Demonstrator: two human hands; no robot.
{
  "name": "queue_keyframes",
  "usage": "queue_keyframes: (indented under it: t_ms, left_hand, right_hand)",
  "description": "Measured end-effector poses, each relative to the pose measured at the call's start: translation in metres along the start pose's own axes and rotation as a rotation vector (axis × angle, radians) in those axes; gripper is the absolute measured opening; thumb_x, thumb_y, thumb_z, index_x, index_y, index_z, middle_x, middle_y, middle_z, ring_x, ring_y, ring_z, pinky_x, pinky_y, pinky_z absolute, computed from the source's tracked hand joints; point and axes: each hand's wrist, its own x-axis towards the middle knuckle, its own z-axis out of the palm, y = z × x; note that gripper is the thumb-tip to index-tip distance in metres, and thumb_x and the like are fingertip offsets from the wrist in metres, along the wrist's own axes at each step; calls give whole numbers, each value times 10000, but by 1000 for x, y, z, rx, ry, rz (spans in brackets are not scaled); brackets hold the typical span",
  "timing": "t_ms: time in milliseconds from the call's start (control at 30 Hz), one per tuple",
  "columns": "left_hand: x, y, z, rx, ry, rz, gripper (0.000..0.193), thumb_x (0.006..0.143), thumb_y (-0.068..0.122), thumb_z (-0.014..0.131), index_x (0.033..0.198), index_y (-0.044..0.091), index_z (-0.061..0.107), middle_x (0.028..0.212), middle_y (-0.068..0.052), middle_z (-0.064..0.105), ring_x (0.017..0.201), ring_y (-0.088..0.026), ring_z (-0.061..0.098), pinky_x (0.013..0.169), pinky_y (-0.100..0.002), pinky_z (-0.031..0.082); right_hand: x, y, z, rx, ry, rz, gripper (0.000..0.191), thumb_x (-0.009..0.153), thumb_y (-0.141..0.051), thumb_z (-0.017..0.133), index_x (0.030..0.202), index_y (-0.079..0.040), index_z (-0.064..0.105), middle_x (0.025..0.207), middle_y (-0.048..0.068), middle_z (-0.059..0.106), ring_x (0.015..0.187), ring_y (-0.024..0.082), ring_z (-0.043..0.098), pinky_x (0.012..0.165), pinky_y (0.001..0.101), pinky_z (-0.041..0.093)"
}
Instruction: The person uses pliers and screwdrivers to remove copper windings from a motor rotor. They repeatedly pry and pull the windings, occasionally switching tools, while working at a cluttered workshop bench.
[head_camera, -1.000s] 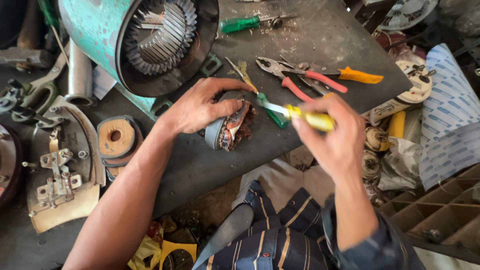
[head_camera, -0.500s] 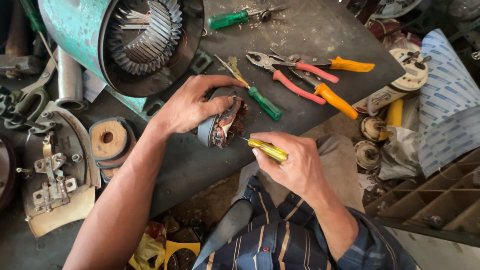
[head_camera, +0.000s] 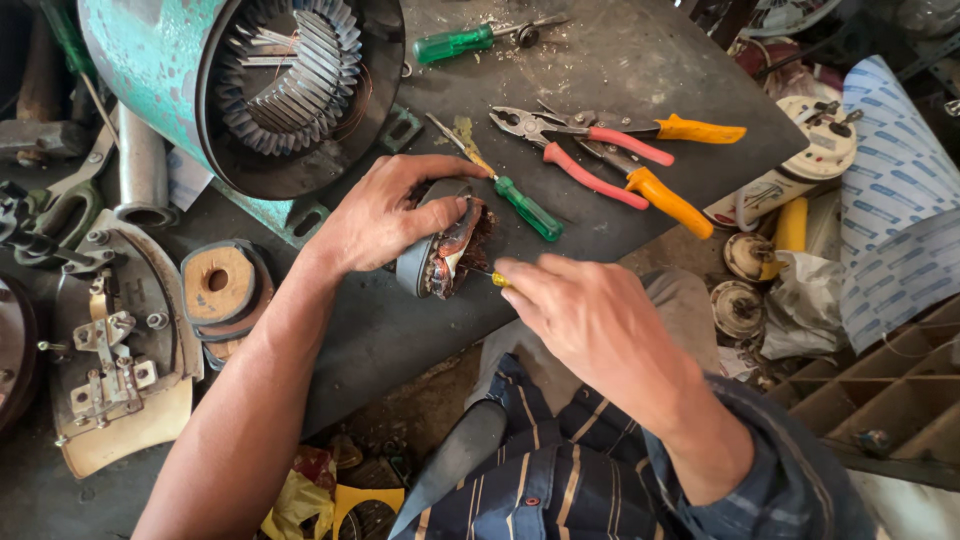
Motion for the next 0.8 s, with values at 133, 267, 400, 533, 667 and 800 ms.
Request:
queue_keyframes:
  t_ms: [133, 267, 400, 533, 667, 800]
  left_hand:
    - [0, -2, 2, 24, 18, -9, 473, 862, 327, 618, 1221, 36, 718, 1155, -183, 758, 1109, -309, 725, 968, -379, 521]
    - [4, -5, 4, 54, 78, -76, 488, 833, 342, 613, 1182, 19, 723, 1118, -191, 755, 1035, -297, 734, 911, -376, 531]
    - [9, -11, 4, 53, 102, -111, 498, 818, 332, 578, 1170, 8, 719, 1040, -201, 756, 948, -284, 747, 885, -370, 538]
    - [7, -15, 5, 62, 124, -110, 485, 840, 330, 573, 1170, 11, 729, 1020, -205, 754, 933, -283, 734, 881, -371, 532]
    - [6, -18, 5, 56, 124, -108, 478, 847, 322, 563, 1172, 15, 732, 1018, -201, 755, 926, -272, 734, 884, -363, 532]
    - [7, -23, 6, -9, 130, -177, 463, 860, 316, 558, 1171, 25, 740, 965, -177, 767, 897, -243, 719, 871, -350, 534]
  right_hand:
    - [7, -10, -5, -77, -101, -35, 309, 945, -135, 591, 1192, 23, 689, 774, 133, 619, 594, 296, 658, 523, 424, 524]
    - [10, -15, 4, -182, -164, -65, 370, 892, -93, 582, 1229, 51, 637, 849, 139, 596, 589, 259, 655, 528, 394, 536]
    - [-3, -20, 22, -225, -132, -15, 477, 871, -86, 598, 1322, 68, 583, 925, 144, 575, 590, 214, 658, 512, 348, 538]
    - [-15, -20, 43, -287, 3, -13, 501, 853, -60, 597, 1346, 32, 580, 996, 117, 594, 640, 187, 657, 569, 314, 545]
    - [-22, -15, 53, -277, 80, -13, 517, 852, -51, 605, 1364, 22, 584, 1037, 115, 608, 673, 183, 665, 617, 316, 557]
    - [-27, -6, 55, -258, 121, -49, 528, 858, -43, 611, 1380, 27, 581, 1100, 128, 616, 749, 200, 690, 668, 315, 570]
